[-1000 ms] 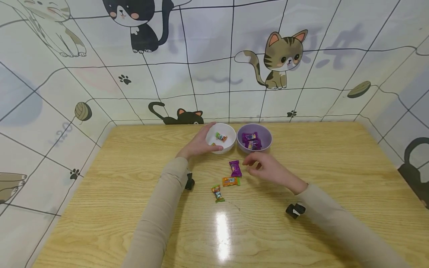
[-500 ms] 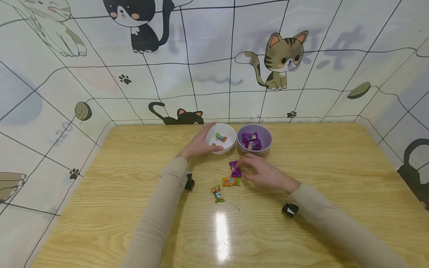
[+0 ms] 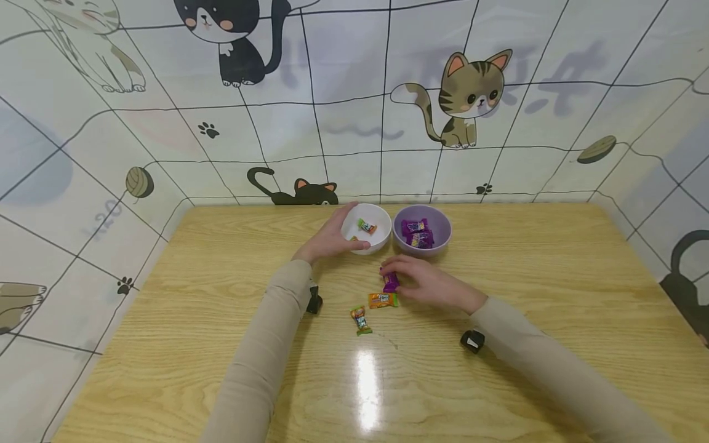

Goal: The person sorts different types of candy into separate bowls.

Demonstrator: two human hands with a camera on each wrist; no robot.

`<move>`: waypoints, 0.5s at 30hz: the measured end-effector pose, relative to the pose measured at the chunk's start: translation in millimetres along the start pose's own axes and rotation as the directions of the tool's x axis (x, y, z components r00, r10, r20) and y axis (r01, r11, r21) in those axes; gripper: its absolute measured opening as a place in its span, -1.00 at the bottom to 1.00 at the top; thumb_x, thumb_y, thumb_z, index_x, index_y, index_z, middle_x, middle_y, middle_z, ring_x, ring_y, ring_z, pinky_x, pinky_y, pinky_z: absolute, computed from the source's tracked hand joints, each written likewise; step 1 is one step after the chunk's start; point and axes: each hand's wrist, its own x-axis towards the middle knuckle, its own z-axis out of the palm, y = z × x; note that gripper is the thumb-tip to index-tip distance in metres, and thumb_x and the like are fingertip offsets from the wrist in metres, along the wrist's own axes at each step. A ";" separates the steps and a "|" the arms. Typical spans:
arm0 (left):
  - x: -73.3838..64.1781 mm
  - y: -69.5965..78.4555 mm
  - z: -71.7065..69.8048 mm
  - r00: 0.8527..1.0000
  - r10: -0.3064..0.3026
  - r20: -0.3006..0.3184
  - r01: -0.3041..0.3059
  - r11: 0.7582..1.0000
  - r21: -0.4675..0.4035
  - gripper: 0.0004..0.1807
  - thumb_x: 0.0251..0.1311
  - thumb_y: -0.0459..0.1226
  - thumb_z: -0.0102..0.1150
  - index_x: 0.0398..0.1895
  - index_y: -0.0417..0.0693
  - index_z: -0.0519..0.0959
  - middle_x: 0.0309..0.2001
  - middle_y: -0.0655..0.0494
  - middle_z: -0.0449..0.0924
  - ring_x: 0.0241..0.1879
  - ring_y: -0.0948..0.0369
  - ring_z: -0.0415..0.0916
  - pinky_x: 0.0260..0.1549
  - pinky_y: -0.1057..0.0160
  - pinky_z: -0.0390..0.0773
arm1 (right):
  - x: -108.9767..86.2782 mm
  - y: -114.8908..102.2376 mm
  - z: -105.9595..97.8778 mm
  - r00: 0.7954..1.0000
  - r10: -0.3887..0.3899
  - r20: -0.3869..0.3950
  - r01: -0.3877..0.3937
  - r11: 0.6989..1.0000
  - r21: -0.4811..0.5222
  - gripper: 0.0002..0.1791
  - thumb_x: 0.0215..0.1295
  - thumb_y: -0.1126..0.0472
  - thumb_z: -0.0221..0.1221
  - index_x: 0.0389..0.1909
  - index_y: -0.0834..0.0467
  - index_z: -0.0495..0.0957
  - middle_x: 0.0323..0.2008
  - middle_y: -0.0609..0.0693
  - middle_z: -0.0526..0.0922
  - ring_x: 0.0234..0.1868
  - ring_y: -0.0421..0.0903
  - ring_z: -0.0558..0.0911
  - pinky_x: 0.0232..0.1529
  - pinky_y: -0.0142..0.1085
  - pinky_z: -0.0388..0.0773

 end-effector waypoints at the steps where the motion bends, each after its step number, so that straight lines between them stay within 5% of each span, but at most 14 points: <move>1: 0.0 0.0 0.0 1.000 0.000 -0.001 0.000 1.000 0.002 0.13 -0.04 -0.11 0.50 0.53 -0.04 -0.02 0.40 -0.11 0.11 0.26 0.02 0.21 0.25 0.03 0.19 | 0.4 0.5 0.4 1.000 -0.009 0.005 0.009 1.000 -0.007 -0.54 0.19 0.44 0.21 0.15 0.27 0.50 0.17 0.14 0.47 0.21 0.08 0.42 0.23 -0.06 0.33; 15: 0.3 -1.2 0.3 1.000 -0.001 0.001 0.001 1.000 0.023 0.12 -0.04 -0.11 0.50 0.52 -0.03 -0.02 0.40 -0.12 0.10 0.28 0.01 0.19 0.26 0.03 0.18 | 1.8 3.6 1.7 0.999 -0.013 0.039 0.016 0.997 -0.077 -0.60 0.08 0.51 0.19 -0.02 0.24 0.58 -0.04 0.03 0.60 0.05 0.02 0.52 0.17 -0.09 0.38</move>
